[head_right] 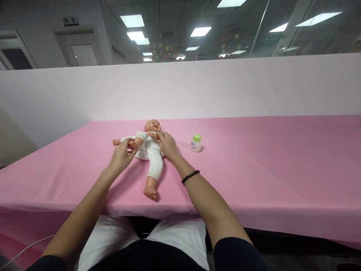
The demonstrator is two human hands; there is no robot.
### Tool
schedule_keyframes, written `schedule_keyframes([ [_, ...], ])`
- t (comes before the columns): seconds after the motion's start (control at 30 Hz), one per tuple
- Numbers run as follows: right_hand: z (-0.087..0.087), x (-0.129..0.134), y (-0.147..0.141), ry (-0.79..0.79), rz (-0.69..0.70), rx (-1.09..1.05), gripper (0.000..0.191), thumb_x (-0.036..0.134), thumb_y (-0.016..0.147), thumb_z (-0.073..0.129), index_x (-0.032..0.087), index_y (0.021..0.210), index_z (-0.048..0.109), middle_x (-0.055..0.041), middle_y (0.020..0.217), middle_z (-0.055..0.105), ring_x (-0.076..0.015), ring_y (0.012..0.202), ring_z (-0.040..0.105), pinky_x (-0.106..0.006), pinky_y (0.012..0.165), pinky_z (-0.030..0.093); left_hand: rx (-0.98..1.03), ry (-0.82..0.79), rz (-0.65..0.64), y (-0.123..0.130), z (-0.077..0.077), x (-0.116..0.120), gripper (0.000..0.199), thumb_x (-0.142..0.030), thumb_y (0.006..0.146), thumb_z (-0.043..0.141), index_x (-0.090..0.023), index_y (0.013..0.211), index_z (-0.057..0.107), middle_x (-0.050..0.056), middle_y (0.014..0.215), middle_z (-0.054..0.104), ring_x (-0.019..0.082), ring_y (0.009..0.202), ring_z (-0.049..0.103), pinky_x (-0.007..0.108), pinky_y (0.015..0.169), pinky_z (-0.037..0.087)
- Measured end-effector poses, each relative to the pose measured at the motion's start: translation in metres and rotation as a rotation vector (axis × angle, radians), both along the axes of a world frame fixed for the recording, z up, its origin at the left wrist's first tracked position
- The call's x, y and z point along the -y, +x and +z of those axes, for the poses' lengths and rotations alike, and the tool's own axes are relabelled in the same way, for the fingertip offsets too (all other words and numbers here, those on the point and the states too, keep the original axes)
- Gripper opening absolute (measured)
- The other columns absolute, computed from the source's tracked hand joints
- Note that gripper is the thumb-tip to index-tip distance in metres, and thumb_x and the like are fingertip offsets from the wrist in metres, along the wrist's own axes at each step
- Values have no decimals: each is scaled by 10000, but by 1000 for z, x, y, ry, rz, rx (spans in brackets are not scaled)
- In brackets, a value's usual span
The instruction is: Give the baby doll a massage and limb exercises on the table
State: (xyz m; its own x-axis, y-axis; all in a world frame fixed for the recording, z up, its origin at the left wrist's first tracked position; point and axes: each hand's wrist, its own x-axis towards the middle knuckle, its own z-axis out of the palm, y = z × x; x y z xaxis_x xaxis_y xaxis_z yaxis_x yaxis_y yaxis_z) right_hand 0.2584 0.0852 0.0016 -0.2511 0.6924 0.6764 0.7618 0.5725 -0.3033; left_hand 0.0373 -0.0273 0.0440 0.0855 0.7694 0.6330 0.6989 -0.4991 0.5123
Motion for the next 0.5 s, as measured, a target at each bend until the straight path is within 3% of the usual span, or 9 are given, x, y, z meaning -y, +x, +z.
schedule_keyframes([
  [0.13,2,-3,6,15,57,-233,358,299,980,482,198,1309,582,-138,1197,634,-292,1125,571,-449,979,478,79,46,6,3,9,34,273,-287,875,614,-191,1126,572,87,1106,665,208,938,658,369,768,626],
  [0.23,4,-8,14,10,42,-469,385,417,978,495,201,1290,564,-133,1212,637,-265,1072,603,-423,947,499,138,84,43,4,7,69,318,-323,892,634,-199,1180,579,73,1122,667,198,971,673,356,802,640],
  [0.33,3,-16,22,-43,-27,-672,408,455,973,484,187,1275,542,-135,1214,651,-237,993,633,-388,892,522,175,95,94,2,-9,101,322,-346,889,665,-203,1170,601,63,1116,672,191,970,678,352,838,642],
  [0.5,0,-30,38,-208,-244,-905,368,456,965,517,172,1194,557,-113,1138,689,-219,961,660,-362,915,519,170,58,189,-9,-54,131,333,-379,887,674,-202,1161,607,74,1104,686,217,966,695,384,893,612],
])
